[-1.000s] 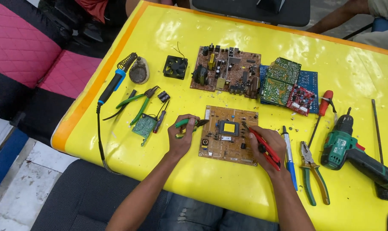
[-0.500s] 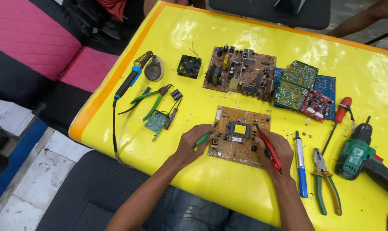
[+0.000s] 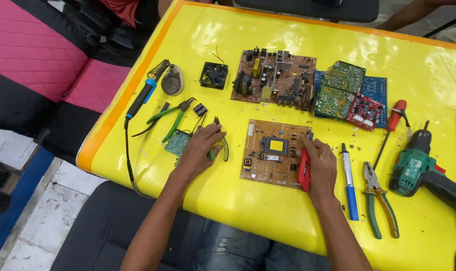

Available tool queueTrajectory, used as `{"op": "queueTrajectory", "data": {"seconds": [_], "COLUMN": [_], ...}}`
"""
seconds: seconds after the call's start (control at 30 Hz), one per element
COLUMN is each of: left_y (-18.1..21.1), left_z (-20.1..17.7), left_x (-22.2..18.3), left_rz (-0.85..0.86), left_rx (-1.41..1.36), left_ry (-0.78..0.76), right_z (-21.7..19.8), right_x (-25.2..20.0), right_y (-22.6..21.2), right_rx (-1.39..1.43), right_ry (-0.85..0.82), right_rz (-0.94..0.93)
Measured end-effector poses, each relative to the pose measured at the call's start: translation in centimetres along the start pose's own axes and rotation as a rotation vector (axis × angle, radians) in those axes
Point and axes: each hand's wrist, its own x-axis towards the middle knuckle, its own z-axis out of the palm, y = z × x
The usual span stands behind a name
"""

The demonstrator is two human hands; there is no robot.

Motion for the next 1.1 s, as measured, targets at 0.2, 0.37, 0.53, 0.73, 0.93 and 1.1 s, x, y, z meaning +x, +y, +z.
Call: {"op": "queueTrajectory", "data": {"seconds": [0.2,0.37,0.53,0.73,0.93,1.1], "left_y": [3.8,1.7,4.8,8.8,13.0,12.1], "left_z": [-5.9,-4.0,-3.3,-0.1,1.4,3.0], "left_x": [2.1,0.8,1.2,1.5,0.9,0.0], "left_rz": [-0.165,-0.179,-0.206,-0.222,-0.173,-0.099], "left_rx": [0.253,0.491,0.406,0.152,-0.084,-0.078], "left_ry": [-0.461,-0.452,-0.373,-0.129,-0.292,-0.203], "right_z": [0.1,1.3,1.5,0.9,0.4,-1.2], "right_x": [0.5,0.2,0.5,1.6,3.1,3.6], "right_y": [0.4,1.8,1.8,2.1,2.4,4.8], "right_rx": [0.219,0.158,0.244,0.375,0.318,0.066], "right_ry": [-0.191,-0.071,-0.032,-0.001,-0.083,-0.190], "right_rz": [0.288,0.109,0.135,0.096,0.004,-0.072]}}
